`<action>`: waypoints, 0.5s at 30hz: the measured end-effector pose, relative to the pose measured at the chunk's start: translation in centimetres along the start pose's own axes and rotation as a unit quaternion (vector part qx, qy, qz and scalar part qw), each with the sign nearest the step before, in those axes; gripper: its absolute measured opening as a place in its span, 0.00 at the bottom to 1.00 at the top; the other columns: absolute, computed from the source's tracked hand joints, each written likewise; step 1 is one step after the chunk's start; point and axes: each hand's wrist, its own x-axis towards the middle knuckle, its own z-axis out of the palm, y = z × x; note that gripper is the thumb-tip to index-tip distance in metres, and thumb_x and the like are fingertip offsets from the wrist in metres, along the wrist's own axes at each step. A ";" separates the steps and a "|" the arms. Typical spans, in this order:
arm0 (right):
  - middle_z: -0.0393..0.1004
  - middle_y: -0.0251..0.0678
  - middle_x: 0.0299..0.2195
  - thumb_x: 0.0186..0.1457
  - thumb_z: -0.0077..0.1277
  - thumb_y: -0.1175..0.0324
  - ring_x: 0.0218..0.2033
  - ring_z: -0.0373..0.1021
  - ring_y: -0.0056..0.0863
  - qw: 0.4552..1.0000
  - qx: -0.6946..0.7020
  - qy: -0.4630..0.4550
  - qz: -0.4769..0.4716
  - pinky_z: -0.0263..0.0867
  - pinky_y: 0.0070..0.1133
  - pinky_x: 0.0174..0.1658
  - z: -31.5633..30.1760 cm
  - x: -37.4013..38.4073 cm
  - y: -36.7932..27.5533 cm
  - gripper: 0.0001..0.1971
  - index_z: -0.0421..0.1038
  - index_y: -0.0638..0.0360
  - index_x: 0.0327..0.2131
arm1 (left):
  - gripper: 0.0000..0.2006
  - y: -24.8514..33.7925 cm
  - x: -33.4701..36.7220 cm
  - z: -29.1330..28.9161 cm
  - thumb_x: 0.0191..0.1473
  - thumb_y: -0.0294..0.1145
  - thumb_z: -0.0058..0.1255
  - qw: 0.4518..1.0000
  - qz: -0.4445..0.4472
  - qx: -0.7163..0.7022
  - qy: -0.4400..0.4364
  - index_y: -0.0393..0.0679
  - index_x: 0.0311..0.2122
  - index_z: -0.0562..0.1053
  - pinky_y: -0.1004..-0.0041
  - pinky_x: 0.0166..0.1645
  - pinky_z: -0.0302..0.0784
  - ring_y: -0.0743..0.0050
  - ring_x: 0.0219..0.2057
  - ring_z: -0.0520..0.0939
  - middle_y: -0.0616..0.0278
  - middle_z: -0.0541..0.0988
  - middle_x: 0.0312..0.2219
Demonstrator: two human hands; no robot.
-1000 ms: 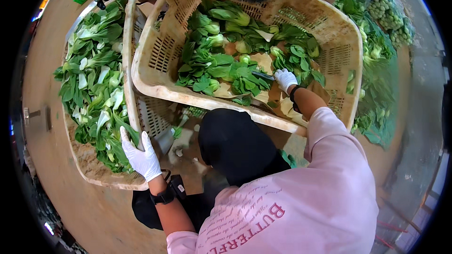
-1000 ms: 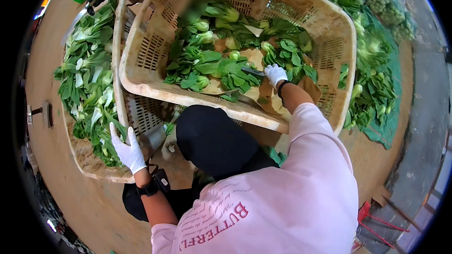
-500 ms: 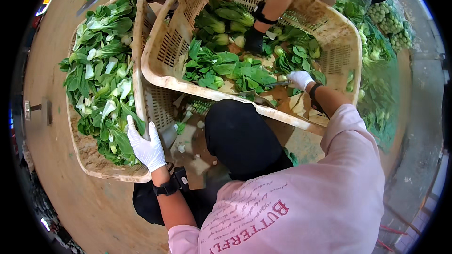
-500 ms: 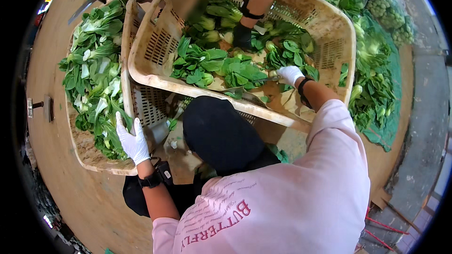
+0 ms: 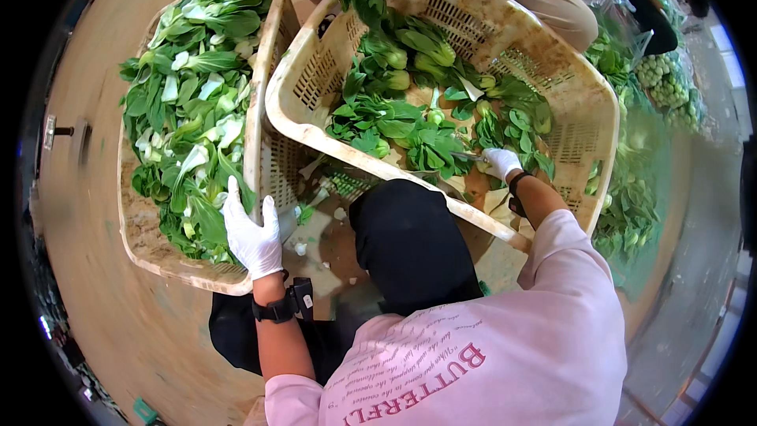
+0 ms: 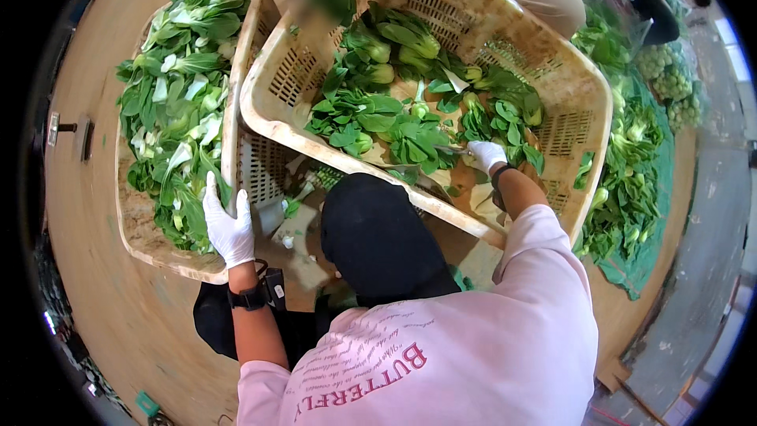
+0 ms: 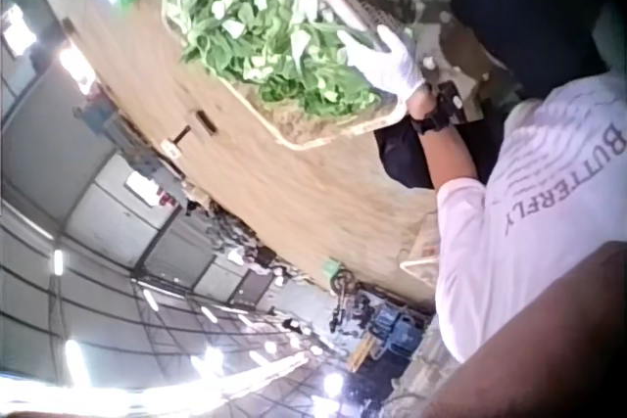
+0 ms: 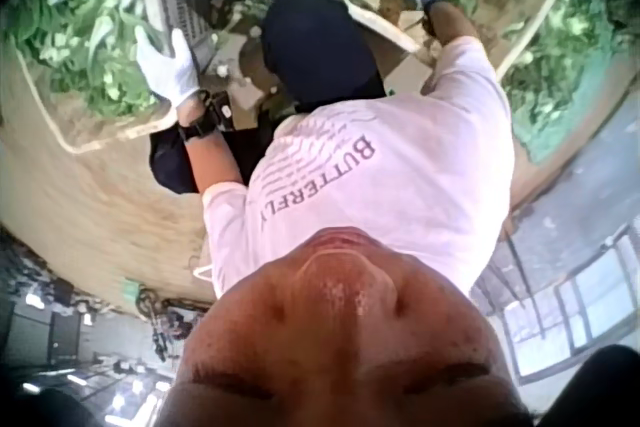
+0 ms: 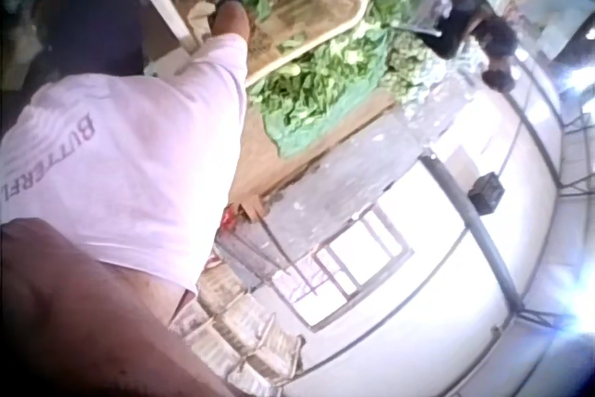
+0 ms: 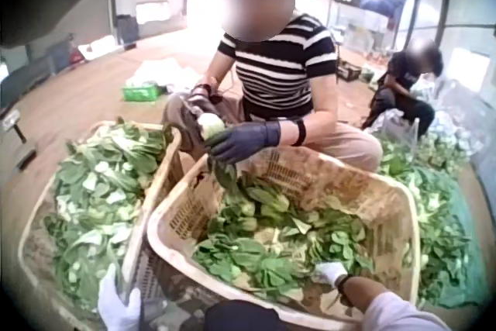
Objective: The person trims the root ends of bok choy using a knife and places the trimmed vegetables into a plastic crate.
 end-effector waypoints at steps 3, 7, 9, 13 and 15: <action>0.74 0.39 0.34 0.40 0.58 0.62 0.37 0.71 0.41 1.000 -0.009 -0.017 0.007 0.67 0.33 0.38 -0.1 -0.4 -1.5 0.19 0.66 0.53 0.37 | 0.31 -0.2 -0.1 -0.1 0.45 0.34 0.55 1.000 -0.005 -0.009 0.011 0.41 0.56 0.61 0.62 0.54 0.63 0.45 0.48 0.70 0.45 0.70 0.47; 0.73 0.39 0.37 0.37 0.62 0.63 0.39 0.70 0.40 0.999 -0.045 -0.019 0.012 0.67 0.33 0.39 0.5 0.3 -1.8 0.23 0.64 0.54 0.38 | 0.32 0.0 0.0 -0.2 0.44 0.33 0.56 1.000 0.000 -0.007 0.015 0.41 0.56 0.61 0.62 0.53 0.64 0.47 0.48 0.70 0.47 0.70 0.47; 0.73 0.40 0.35 0.38 0.61 0.62 0.38 0.70 0.40 0.998 -0.052 -0.030 0.014 0.67 0.33 0.39 0.1 0.8 -1.9 0.22 0.64 0.54 0.38 | 0.31 0.1 0.0 -0.3 0.44 0.34 0.57 1.000 0.002 -0.010 0.014 0.41 0.56 0.62 0.63 0.53 0.64 0.49 0.48 0.70 0.48 0.70 0.47; 0.73 0.42 0.30 0.39 0.60 0.56 0.34 0.71 0.42 0.998 0.056 0.003 0.038 0.66 0.31 0.36 -2.7 0.2 -2.8 0.20 0.67 0.53 0.35 | 0.31 0.1 -0.3 -0.4 0.45 0.34 0.56 1.000 -0.006 -0.012 0.010 0.41 0.56 0.62 0.63 0.53 0.64 0.49 0.48 0.70 0.49 0.70 0.47; 0.73 0.43 0.30 0.39 0.60 0.54 0.33 0.71 0.43 0.993 0.107 0.048 0.005 0.65 0.30 0.35 -4.7 -0.5 -2.7 0.21 0.67 0.53 0.35 | 0.31 -0.1 -0.3 -0.5 0.45 0.34 0.55 0.999 -0.010 -0.044 0.009 0.41 0.56 0.61 0.61 0.55 0.62 0.48 0.49 0.68 0.49 0.69 0.48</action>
